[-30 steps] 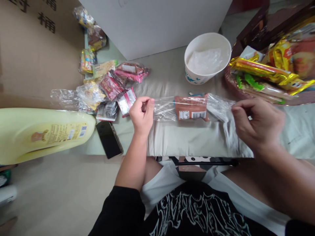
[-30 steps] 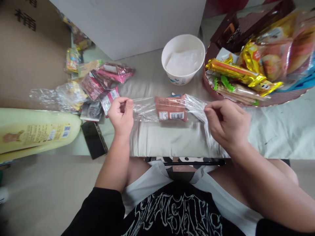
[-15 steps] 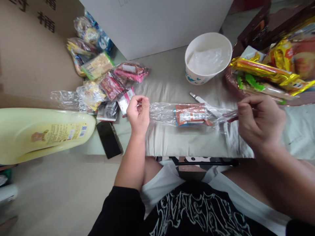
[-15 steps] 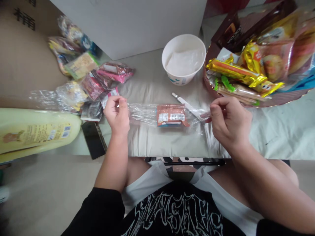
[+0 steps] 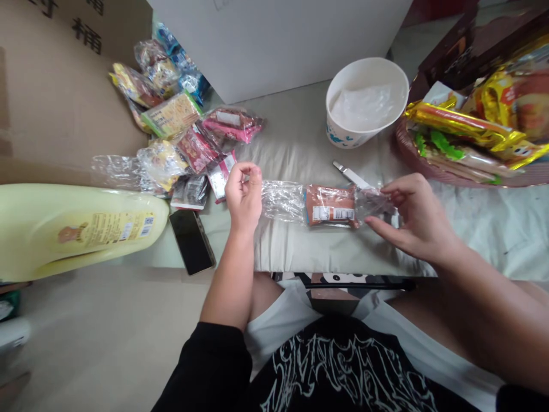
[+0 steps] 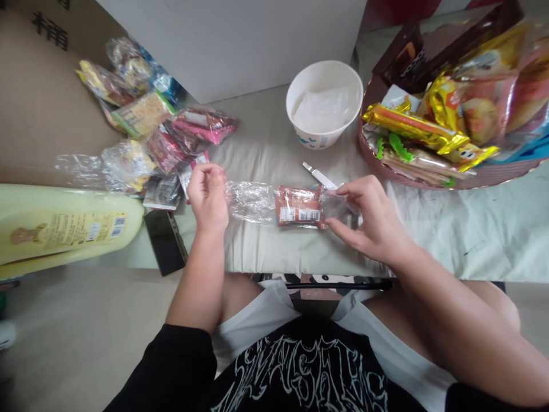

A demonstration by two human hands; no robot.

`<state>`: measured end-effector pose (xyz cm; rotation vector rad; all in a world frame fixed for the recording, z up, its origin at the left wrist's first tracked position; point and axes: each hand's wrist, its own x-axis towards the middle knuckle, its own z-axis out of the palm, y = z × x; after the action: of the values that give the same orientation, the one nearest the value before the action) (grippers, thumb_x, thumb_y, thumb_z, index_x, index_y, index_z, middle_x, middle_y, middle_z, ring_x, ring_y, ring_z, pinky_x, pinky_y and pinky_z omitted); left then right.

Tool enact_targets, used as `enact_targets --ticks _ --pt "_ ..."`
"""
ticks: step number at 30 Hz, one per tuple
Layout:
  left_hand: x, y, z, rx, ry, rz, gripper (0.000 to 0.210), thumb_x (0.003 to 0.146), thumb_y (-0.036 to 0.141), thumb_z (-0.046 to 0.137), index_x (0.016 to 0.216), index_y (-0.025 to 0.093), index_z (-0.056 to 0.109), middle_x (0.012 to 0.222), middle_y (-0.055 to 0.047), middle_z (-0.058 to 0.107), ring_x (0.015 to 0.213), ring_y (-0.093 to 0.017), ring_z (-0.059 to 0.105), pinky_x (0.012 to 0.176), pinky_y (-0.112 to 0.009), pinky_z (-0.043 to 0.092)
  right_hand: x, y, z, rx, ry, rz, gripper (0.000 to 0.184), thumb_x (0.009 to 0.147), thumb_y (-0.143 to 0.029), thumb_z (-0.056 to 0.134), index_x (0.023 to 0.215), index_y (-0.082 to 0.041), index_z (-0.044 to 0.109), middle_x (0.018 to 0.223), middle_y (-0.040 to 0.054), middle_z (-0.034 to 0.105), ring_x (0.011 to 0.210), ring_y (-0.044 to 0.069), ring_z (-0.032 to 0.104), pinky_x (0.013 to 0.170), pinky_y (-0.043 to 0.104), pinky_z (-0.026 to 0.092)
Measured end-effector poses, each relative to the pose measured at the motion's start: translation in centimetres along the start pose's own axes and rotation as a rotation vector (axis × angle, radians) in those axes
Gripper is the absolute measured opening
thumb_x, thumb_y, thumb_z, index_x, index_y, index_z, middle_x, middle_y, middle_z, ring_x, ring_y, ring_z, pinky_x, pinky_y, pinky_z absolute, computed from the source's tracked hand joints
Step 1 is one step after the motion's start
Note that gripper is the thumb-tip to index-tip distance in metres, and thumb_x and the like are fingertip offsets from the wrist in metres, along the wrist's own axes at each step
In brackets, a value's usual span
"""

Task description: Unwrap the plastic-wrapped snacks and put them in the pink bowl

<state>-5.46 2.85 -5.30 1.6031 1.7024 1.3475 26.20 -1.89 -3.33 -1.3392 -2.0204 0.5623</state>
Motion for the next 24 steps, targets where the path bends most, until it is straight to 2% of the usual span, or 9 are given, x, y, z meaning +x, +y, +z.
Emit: enact_targets --ticks 4,6,9,12,14,17,19,21,24 --pt "-0.1 -0.1 -0.6 0.015 -0.108 0.054 0.035 0.096 0.060 0.053 0.104 0.027 0.062 0.092 -0.005 0.061 0.079 -0.016 0.060 0.065 -0.029 0.052 0.2 -0.2 -0.3 -0.091 -0.005 -0.205 0.053 0.088 -0.031 0.074 0.136 -0.027 0.050 0.115 0.0120 0.058 0.104 0.028 0.064 0.079 0.042 0.061" --pt "-0.3 0.2 -1.1 0.027 -0.251 0.154 0.037 0.090 0.056 0.062 0.115 0.028 0.062 0.110 -0.008 0.062 0.092 -0.019 0.064 0.068 -0.030 0.055 0.0 -0.2 -0.4 -0.096 -0.078 -0.261 0.057 0.088 -0.033 0.073 0.140 -0.028 0.050 0.127 0.0133 0.056 0.106 0.028 0.065 0.083 0.045 0.062" --pt "-1.0 0.9 -1.8 0.097 -0.521 0.314 0.057 0.074 0.046 0.080 0.126 0.030 0.063 0.143 -0.011 0.050 0.111 -0.024 0.063 0.084 -0.038 0.060 -0.2 0.0 0.0 -0.135 -0.230 -0.337 0.053 0.091 -0.028 0.068 0.143 -0.030 0.054 0.145 0.0147 0.052 0.113 0.029 0.067 0.085 0.047 0.062" --pt "-1.5 1.6 -1.9 0.210 -0.696 0.323 0.059 0.072 0.029 0.085 0.128 0.031 0.066 0.151 -0.011 0.046 0.111 -0.023 0.065 0.094 -0.041 0.060 -0.2 0.2 0.7 -0.176 -0.216 -0.360 0.047 0.095 -0.016 0.060 0.140 -0.028 0.059 0.138 0.0137 0.064 0.119 0.030 0.069 0.087 0.045 0.060" --pt "-1.5 1.8 -1.9 0.231 -0.716 0.289 0.040 0.081 0.021 0.077 0.120 0.027 0.071 0.137 -0.010 0.060 0.103 -0.020 0.069 0.090 -0.037 0.060 0.1 0.4 1.0 -0.164 -0.163 -0.342 0.038 0.096 -0.014 0.059 0.131 -0.027 0.066 0.124 0.0099 0.074 0.111 0.026 0.073 0.085 0.040 0.058" --pt "-1.2 2.1 -1.6 0.172 -0.665 0.229 0.013 0.092 0.021 0.064 0.097 0.022 0.076 0.100 -0.006 0.075 0.083 -0.015 0.071 0.076 -0.030 0.057 0.5 0.3 0.7 -0.138 -0.112 -0.268 0.016 0.096 -0.022 0.063 0.107 -0.028 0.074 0.098 0.0046 0.080 0.089 0.021 0.075 0.075 0.035 0.055" --pt "-1.1 2.4 -1.6 0.063 -0.611 0.128 0.018 0.094 0.032 0.064 0.087 0.021 0.075 0.079 -0.003 0.074 0.066 -0.014 0.066 0.063 -0.027 0.053 0.7 -0.4 0.1 -0.047 -0.072 -0.234 0.010 0.095 -0.025 0.064 0.094 -0.027 0.073 0.085 0.0028 0.078 0.076 0.019 0.073 0.068 0.034 0.054" --pt "-1.3 2.8 -1.5 -0.115 -0.567 -0.057 0.030 0.091 0.049 0.068 0.081 0.021 0.074 0.065 -0.001 0.069 0.050 -0.012 0.057 0.048 -0.026 0.045 0.7 -1.2 -0.4 0.118 -0.012 -0.164 0.011 0.095 -0.025 0.064 0.088 -0.026 0.072 0.075 0.0005 0.075 0.062 0.015 0.067 0.059 0.030 0.051" --pt "-1.4 3.4 -1.4 -0.353 -0.558 -0.336 0.040 0.082 0.061 0.073 0.075 0.022 0.070 0.052 0.001 0.062 0.035 -0.009 0.043 0.034 -0.025 0.031 0.6 -2.2 -0.7 0.356 0.068 0.136 0.010 0.094 -0.031 0.067 0.088 -0.025 0.072 0.055 -0.0053 0.062 0.040 0.010 0.051 0.040 0.024 0.038"
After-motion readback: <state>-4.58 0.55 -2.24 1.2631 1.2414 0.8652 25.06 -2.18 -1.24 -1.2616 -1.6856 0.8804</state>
